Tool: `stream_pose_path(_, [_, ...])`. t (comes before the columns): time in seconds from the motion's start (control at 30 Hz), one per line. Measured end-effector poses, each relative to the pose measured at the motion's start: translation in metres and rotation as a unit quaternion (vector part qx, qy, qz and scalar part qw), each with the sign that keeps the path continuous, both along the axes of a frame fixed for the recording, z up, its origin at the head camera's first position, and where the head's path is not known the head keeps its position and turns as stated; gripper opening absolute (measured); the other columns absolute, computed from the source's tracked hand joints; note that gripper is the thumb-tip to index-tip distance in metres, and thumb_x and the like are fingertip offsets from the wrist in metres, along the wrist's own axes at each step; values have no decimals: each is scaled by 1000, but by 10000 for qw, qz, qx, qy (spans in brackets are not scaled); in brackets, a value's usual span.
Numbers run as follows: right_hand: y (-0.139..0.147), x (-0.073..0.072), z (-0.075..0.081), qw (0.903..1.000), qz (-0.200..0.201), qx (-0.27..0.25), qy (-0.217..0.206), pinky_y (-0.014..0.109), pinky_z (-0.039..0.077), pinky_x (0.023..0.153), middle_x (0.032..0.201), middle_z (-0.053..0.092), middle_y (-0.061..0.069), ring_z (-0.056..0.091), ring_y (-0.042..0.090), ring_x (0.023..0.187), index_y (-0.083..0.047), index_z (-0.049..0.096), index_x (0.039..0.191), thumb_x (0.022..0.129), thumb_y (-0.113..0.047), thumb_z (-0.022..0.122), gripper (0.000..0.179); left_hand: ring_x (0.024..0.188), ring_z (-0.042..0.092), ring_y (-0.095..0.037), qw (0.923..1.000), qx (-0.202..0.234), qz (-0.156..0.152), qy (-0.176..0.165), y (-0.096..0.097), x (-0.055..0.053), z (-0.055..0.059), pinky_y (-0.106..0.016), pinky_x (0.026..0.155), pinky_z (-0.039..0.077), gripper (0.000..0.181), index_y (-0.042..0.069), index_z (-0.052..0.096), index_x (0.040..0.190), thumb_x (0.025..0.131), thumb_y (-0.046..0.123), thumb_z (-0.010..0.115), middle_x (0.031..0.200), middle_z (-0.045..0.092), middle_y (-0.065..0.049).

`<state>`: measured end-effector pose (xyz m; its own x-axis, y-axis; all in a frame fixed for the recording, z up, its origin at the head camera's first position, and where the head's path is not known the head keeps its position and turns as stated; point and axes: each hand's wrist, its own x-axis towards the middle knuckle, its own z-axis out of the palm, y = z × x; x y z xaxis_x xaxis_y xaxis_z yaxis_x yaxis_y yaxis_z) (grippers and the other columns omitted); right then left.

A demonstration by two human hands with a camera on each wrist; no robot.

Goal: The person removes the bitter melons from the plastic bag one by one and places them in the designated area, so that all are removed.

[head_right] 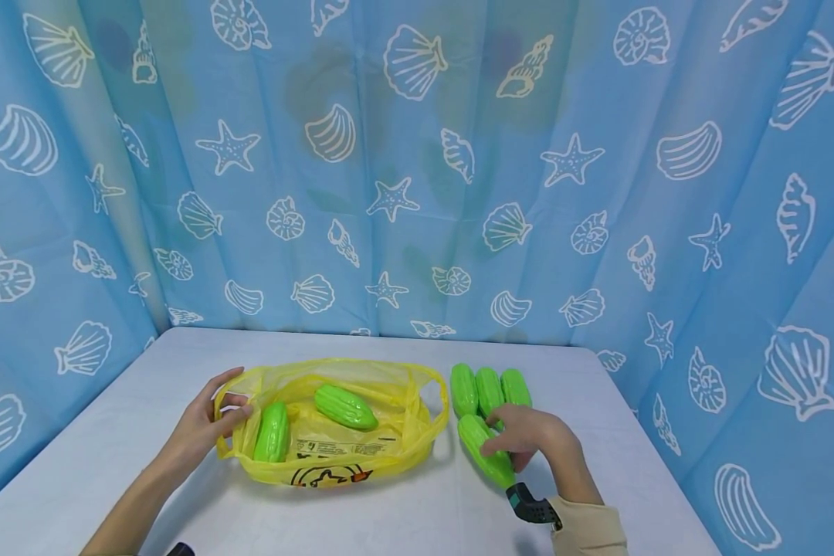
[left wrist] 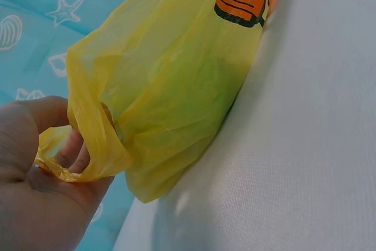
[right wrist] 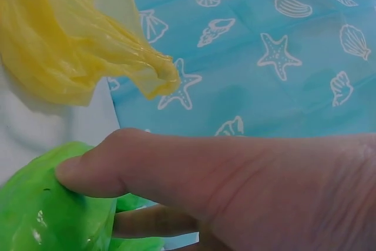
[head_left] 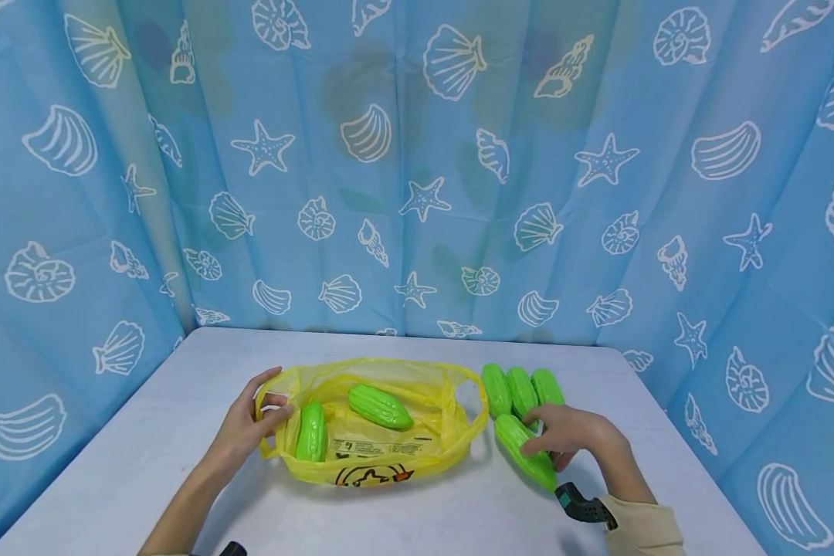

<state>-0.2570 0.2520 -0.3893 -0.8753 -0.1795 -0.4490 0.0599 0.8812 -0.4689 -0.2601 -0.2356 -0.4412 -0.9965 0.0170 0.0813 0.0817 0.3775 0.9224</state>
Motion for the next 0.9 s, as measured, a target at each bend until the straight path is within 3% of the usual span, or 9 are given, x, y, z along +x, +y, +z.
stream_pose_path(0.9, [-9,-3,-9,9985,-413,0,355,35,59,66,107,66,15,69,19,72,6,47,137,86,-34,74,70,92,57,-17,9999,-13,58,-81,3,2,2,-20,74,53,72,29,25,153,94,27,66,116,54,-11])
